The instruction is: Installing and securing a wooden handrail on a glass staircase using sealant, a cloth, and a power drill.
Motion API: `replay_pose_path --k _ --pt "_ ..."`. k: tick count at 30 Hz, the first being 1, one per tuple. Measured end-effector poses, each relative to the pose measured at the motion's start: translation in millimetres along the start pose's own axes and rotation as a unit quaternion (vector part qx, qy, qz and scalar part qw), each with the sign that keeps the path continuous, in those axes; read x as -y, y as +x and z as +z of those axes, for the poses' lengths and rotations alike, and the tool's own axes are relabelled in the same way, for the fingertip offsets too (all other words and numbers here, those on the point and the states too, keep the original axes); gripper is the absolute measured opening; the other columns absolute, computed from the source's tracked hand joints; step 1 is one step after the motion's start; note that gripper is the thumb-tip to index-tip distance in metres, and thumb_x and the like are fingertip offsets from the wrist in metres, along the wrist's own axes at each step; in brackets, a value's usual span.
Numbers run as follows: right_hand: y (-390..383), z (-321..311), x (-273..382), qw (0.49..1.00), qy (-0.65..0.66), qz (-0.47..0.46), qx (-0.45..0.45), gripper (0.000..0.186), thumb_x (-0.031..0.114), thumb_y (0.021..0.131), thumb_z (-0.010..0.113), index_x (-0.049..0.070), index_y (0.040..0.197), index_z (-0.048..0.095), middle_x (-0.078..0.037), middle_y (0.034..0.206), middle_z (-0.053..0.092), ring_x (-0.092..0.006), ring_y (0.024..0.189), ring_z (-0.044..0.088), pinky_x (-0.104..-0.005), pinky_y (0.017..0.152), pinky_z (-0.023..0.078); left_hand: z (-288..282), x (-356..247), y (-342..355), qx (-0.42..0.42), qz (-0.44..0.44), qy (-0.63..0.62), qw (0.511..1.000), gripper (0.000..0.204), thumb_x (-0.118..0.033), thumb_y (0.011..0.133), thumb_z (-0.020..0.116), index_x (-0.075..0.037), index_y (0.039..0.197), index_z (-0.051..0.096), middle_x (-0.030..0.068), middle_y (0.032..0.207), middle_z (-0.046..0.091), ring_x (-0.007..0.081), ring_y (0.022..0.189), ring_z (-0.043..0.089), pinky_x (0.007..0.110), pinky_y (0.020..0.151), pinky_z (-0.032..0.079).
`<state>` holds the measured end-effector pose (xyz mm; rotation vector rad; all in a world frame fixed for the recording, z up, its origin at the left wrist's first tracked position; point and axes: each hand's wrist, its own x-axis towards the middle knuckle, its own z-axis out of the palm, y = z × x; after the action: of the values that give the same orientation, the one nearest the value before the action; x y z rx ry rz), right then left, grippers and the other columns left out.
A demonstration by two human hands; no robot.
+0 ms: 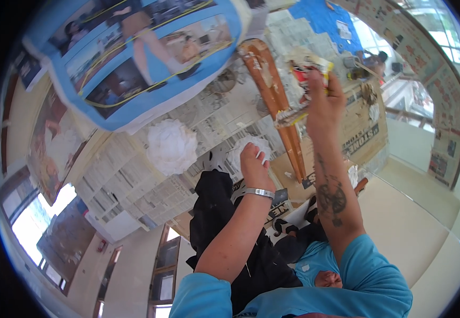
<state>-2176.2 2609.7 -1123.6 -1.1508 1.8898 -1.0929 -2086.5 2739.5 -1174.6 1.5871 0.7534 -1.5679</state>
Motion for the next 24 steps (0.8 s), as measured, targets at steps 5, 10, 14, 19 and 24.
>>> replay_pose_path --k 5,10,14,19,24 --pt "-15 11 54 0.929 0.313 0.108 0.166 0.029 0.028 0.099 0.052 0.005 0.115 0.058 -0.007 0.088 0.066 -0.0127 0.061 0.058 -0.0263 0.052 0.047 -20 -15 -7 -0.01 0.055 -0.014 0.998 0.042 -0.039 0.088 0.059 -0.014 0.122 0.052 0.0023 0.117 0.052 0.0188 0.108 0.049 0.037 0.095 0.035" --pt "9 64 106 0.885 0.401 0.123 0.202 0.035 0.03 0.099 0.051 0.005 0.121 0.054 -0.011 0.1 0.065 -0.0189 0.072 0.061 -0.0305 0.059 0.05 -24 -38 -19 -0.03 0.056 -0.051 0.997 0.045 -0.036 0.088 0.06 -0.014 0.125 0.051 0.0035 0.118 0.052 0.0203 0.109 0.05 0.039 0.097 0.035" --pt "41 128 127 0.796 0.521 0.138 0.275 0.036 0.034 0.101 0.045 0.004 0.12 0.054 -0.011 0.102 0.064 -0.0223 0.086 0.062 -0.0368 0.076 0.051 -29 -52 -24 -0.036 0.049 -0.073 0.995 0.045 -0.035 0.088 0.06 -0.011 0.126 0.051 0.0039 0.118 0.053 0.0203 0.106 0.052 0.038 0.096 0.036" --pt "49 189 162 0.695 0.635 0.236 0.238 0.04 0.041 0.102 0.039 0.007 0.118 0.055 -0.011 0.101 0.061 -0.0263 0.091 0.058 -0.0437 0.086 0.049 -27 -68 -28 -0.044 0.039 -0.108 0.992 0.043 -0.032 0.09 0.06 -0.011 0.126 0.051 0.0036 0.115 0.053 0.0194 0.104 0.052 0.038 0.095 0.037" --pt "48 228 160 0.687 0.65 0.266 0.188 0.04 0.04 0.103 0.036 0.01 0.12 0.054 -0.009 0.103 0.06 -0.0258 0.092 0.058 -0.0459 0.09 0.047 -31 -81 -39 -0.051 0.036 -0.117 0.991 0.042 -0.032 0.09 0.059 -0.011 0.126 0.052 0.003 0.112 0.053 0.0182 0.101 0.052 0.038 0.095 0.038"
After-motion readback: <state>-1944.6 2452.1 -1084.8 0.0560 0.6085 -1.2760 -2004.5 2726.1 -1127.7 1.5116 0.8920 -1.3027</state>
